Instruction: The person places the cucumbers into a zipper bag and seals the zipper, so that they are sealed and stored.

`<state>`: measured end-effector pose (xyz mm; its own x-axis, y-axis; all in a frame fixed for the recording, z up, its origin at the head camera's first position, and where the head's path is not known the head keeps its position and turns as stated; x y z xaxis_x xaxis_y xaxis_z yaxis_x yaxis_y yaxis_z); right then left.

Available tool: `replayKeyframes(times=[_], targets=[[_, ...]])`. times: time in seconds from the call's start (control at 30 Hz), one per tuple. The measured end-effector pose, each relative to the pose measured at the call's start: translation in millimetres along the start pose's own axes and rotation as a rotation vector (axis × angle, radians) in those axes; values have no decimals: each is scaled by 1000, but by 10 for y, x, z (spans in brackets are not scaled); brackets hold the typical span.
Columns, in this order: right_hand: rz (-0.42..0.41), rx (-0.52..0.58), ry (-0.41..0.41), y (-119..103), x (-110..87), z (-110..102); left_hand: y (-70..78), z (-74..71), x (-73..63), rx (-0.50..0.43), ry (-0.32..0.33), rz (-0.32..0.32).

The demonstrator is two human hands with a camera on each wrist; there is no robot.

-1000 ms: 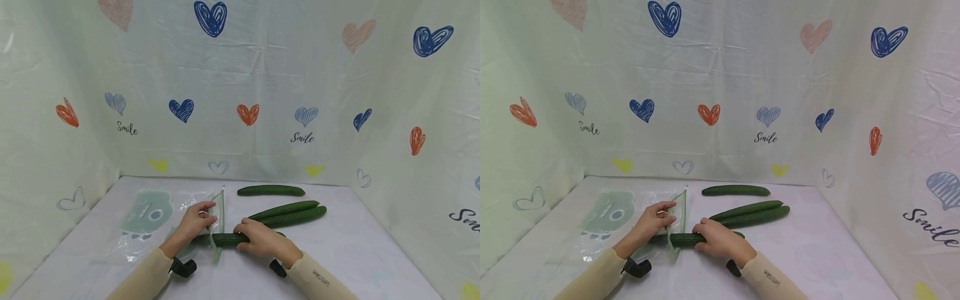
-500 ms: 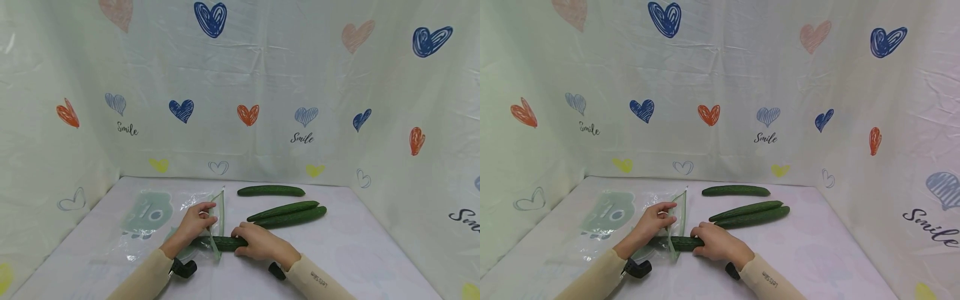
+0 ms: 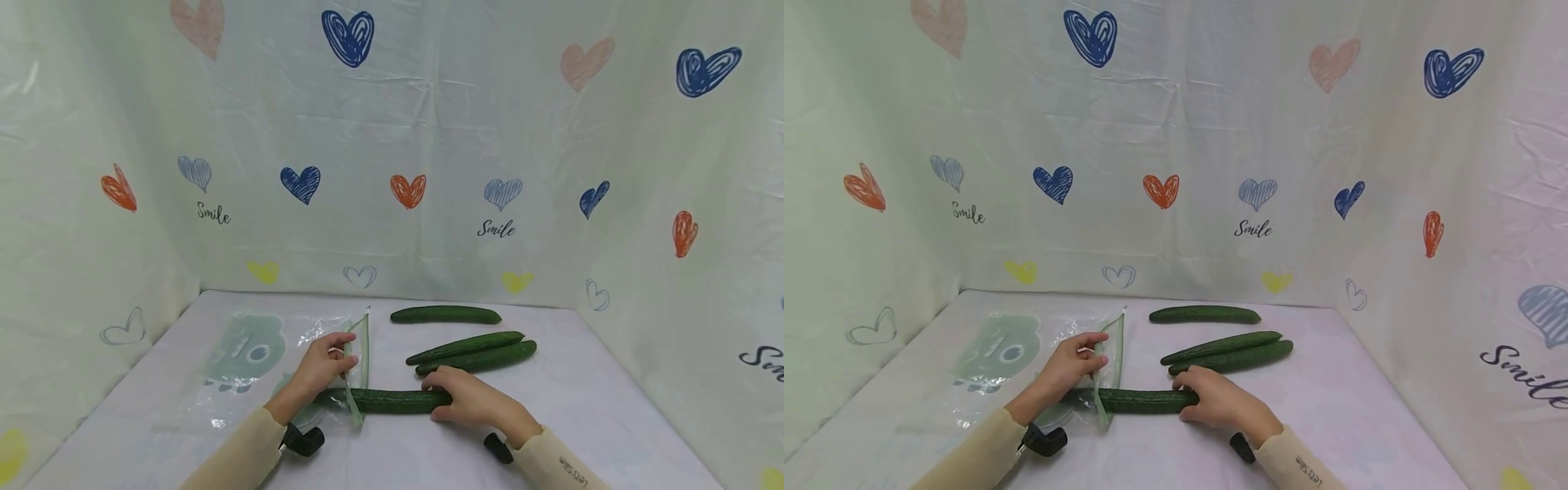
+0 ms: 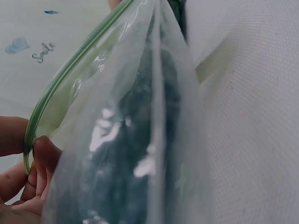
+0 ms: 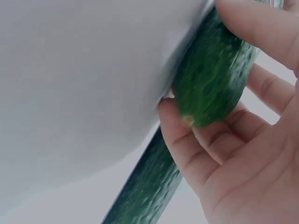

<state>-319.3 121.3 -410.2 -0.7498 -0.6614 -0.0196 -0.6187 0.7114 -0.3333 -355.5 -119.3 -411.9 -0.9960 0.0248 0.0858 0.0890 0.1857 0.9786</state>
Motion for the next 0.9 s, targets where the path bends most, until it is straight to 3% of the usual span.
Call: replayKeyframes(times=[0.2, 0.5, 0.9], targets=[[-1, 16, -7, 34, -42, -29, 0, -8, -6, 7, 3, -4], [24, -73, -26, -95, -68, -68, 16, 3, -8, -1, -1, -1], [-55, -150, 52, -153, -81, -130, -2, 6, -11, -41, -14, 9]])
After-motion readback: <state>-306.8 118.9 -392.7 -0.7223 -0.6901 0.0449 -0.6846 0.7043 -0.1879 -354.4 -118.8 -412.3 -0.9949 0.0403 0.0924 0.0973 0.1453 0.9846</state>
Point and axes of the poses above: each hand's wrist, its own x-axis towards the middle knuckle, its own z-axis out of the palm, y = z × x, the point moved 8 cm from there along x, towards the middle knuckle, and after that the axes turned 5 degrees about -x, right-handed, at the moved point
